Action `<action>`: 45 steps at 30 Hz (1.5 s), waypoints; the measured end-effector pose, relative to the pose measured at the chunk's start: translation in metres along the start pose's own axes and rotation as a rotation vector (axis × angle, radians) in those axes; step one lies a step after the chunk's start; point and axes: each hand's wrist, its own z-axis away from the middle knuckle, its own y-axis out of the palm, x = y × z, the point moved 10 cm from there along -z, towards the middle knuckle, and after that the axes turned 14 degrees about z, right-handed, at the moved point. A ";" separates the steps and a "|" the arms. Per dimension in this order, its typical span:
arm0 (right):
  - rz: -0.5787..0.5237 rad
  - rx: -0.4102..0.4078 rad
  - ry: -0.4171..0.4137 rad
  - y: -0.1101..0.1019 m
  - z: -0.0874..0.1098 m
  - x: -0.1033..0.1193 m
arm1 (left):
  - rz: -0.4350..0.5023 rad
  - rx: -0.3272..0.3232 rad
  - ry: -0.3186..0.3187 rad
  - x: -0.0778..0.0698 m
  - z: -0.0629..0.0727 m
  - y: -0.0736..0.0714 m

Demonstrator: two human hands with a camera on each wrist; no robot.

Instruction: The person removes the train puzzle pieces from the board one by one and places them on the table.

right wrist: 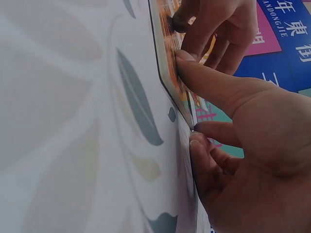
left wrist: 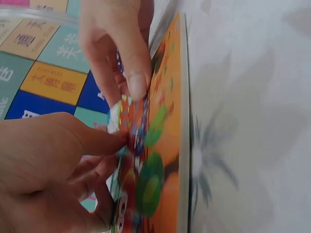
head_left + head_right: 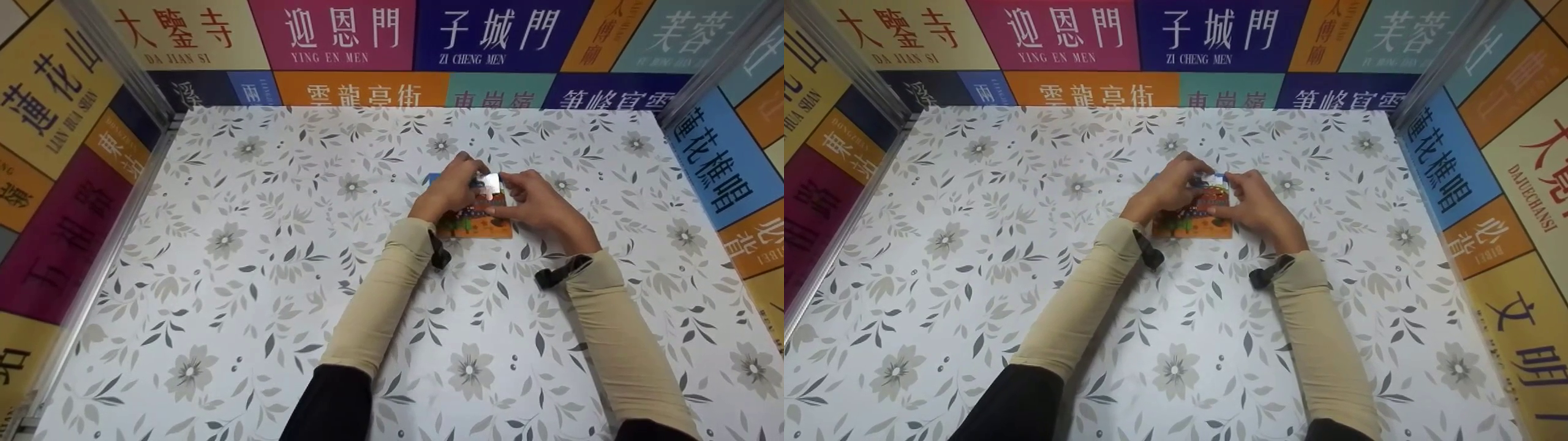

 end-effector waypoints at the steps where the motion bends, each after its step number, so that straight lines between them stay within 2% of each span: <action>1: 0.003 -0.004 0.000 0.000 0.000 0.000 | 0.013 -0.002 0.019 0.000 0.000 -0.001; 3: 0.011 -0.001 0.008 0.000 0.000 -0.001 | 0.022 0.003 0.052 0.000 0.000 -0.001; 4: 0.011 0.001 0.015 0.000 0.001 -0.001 | 0.029 0.003 0.057 0.007 -0.008 0.004; 7: 0.007 0.016 0.039 0.002 0.002 -0.002 | 0.050 0.001 0.085 0.006 -0.007 0.004; 10: 0.003 0.019 0.041 0.002 0.002 -0.001 | 0.042 -0.012 0.089 0.007 -0.006 0.003; 11: 0.005 0.018 0.040 0.002 0.002 -0.001 | 0.029 -0.013 0.099 -0.001 0.002 -0.001; 19: 0.006 0.029 0.066 0.005 0.001 -0.003 | -0.031 -0.033 0.091 0.002 0.003 0.001; 23: 0.005 0.045 0.079 0.006 0.000 -0.004 | -0.003 -0.049 0.115 0.003 0.006 -0.003; 27: 0.002 0.049 0.080 0.005 -0.001 -0.005 | 0.070 -0.071 0.144 0.006 0.011 -0.009; 34: 0.016 0.106 0.063 0.007 0.001 -0.004 | 0.130 -0.098 0.208 0.012 0.026 -0.018; 39: 0.007 0.132 0.046 0.008 0.001 -0.002 | 0.189 -0.126 0.222 0.017 0.039 -0.028; 45: 0.014 0.113 0.038 0.007 0.001 -0.001 | 0.198 -0.148 0.218 0.027 0.054 -0.041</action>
